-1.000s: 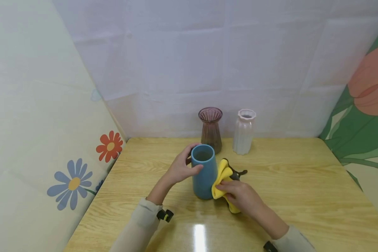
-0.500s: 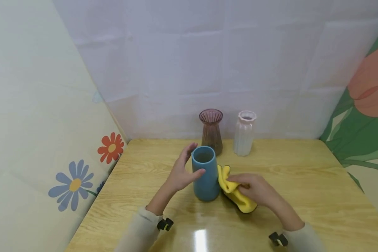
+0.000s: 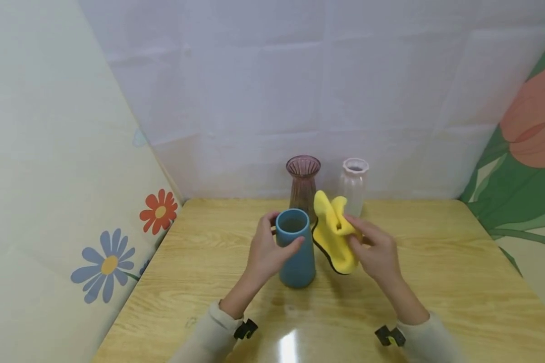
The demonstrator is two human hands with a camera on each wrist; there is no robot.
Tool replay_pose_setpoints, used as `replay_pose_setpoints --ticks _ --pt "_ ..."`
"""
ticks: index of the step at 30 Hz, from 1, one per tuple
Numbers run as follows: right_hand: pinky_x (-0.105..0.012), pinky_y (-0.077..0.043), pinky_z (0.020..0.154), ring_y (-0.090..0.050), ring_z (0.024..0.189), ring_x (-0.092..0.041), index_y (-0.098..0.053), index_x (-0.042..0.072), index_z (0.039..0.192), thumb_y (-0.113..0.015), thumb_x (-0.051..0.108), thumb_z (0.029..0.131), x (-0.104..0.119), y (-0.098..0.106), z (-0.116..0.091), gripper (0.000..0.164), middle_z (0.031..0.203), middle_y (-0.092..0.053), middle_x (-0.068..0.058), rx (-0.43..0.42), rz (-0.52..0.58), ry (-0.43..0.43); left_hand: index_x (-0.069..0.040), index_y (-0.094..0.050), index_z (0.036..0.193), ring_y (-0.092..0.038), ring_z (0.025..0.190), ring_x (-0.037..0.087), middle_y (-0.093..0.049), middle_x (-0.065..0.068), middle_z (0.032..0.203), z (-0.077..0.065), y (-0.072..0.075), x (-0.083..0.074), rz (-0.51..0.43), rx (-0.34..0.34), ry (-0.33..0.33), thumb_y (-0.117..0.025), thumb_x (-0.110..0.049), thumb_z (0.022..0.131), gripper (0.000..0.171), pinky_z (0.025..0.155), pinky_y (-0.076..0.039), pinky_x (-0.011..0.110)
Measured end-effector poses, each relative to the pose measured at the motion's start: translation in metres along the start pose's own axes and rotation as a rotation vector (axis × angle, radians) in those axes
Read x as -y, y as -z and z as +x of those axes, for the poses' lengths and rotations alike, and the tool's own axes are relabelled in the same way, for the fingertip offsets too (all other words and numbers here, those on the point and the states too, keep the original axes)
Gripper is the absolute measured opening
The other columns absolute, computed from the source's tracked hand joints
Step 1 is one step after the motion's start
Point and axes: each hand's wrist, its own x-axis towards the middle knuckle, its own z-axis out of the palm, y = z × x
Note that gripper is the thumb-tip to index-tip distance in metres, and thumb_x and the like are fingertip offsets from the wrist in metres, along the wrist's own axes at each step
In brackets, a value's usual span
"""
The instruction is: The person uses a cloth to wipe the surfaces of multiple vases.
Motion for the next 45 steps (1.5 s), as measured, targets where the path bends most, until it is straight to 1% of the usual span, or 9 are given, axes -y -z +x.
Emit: replay_pose_setpoints --ticks 2,5,8,18,23,31,36,41,45 --pt "-0.012 -0.054 0.065 -0.065 0.091 0.002 -0.074 -0.002 0.115 -0.070 -0.023 0.074 0.000 -0.006 0.000 0.046 0.114 -0.073 -0.017 -0.005 -0.018 0.055 -0.008 -0.045 0.142 -0.059 0.119 0.031 -0.057 0.009 0.130 0.002 0.002 0.000 0.011 0.016 -0.013 -0.085 -0.033 0.080 0.078 0.095 -0.052 0.054" --pt "-0.011 -0.052 0.064 -0.067 0.084 -0.008 -0.075 -0.001 0.114 -0.073 -0.021 0.072 -0.003 -0.016 -0.002 0.047 0.114 -0.074 -0.016 -0.002 -0.055 0.120 -0.006 -0.047 0.141 -0.060 0.117 0.031 -0.060 0.010 0.128 0.005 0.005 0.002 0.005 0.037 -0.054 -0.084 -0.030 0.081 0.074 0.097 -0.052 0.053" --pt "-0.012 -0.052 0.065 -0.070 0.088 -0.015 -0.075 0.000 0.114 -0.074 -0.020 0.072 -0.004 -0.024 -0.004 0.047 0.115 -0.074 -0.016 0.018 -0.055 0.156 -0.003 -0.049 0.140 -0.062 0.115 0.030 -0.061 0.012 0.126 0.009 0.008 0.006 -0.026 0.060 -0.098 -0.084 -0.026 0.081 0.072 0.098 -0.052 0.051" --pt "-0.018 -0.058 0.072 -0.070 0.107 -0.026 -0.067 0.004 0.130 -0.077 -0.016 0.075 0.002 -0.037 -0.015 0.059 0.128 -0.067 -0.020 0.194 0.038 0.169 -0.002 -0.048 0.143 -0.060 0.120 0.032 -0.063 0.014 0.128 0.019 0.019 0.018 -0.113 0.205 -0.145 -0.080 -0.014 0.083 0.069 0.101 -0.050 0.057" --pt "-0.020 -0.059 0.075 -0.069 0.110 -0.035 -0.067 0.004 0.131 -0.079 -0.015 0.074 0.007 -0.039 -0.018 0.061 0.130 -0.066 -0.020 0.210 0.017 0.197 -0.005 -0.047 0.145 -0.058 0.125 0.031 -0.063 0.012 0.131 0.021 0.023 0.017 -0.123 0.255 -0.144 -0.080 -0.013 0.083 0.071 0.101 -0.048 0.060" --pt "-0.019 -0.054 0.089 -0.068 0.111 -0.037 -0.068 0.003 0.129 -0.080 -0.015 0.072 0.007 -0.041 -0.024 0.061 0.126 -0.069 -0.017 0.213 -0.055 0.227 -0.010 -0.047 0.144 -0.059 0.123 0.026 -0.063 0.007 0.131 0.021 0.022 0.017 -0.127 0.276 -0.136 -0.086 -0.017 0.081 0.075 0.101 -0.049 0.057" --pt "-0.021 -0.046 0.103 -0.067 0.114 -0.034 -0.068 0.004 0.130 -0.079 -0.013 0.075 0.008 -0.040 -0.030 0.059 0.128 -0.069 -0.013 0.246 -0.069 0.186 -0.009 -0.046 0.146 -0.058 0.124 0.027 -0.062 0.008 0.133 0.022 0.024 0.019 -0.137 0.298 -0.145 -0.085 -0.016 0.082 0.076 0.102 -0.049 0.057" --pt "-0.021 -0.051 0.095 -0.069 0.111 -0.034 -0.069 0.005 0.129 -0.079 -0.013 0.075 0.007 -0.040 -0.034 0.058 0.127 -0.069 -0.013 0.252 -0.095 0.192 -0.006 -0.044 0.148 -0.058 0.124 0.027 -0.061 0.009 0.134 0.024 0.025 0.022 -0.143 0.319 -0.152 -0.084 -0.015 0.083 0.077 0.102 -0.048 0.058" --pt "-0.027 -0.056 0.090 -0.070 0.107 -0.035 -0.071 0.005 0.126 -0.078 -0.014 0.074 0.005 -0.040 -0.036 0.056 0.123 -0.071 -0.013 0.243 -0.117 0.214 -0.009 -0.045 0.147 -0.058 0.124 0.027 -0.061 0.009 0.134 0.025 0.025 0.024 -0.147 0.332 -0.156 -0.085 -0.014 0.083 0.076 0.102 -0.048 0.059"
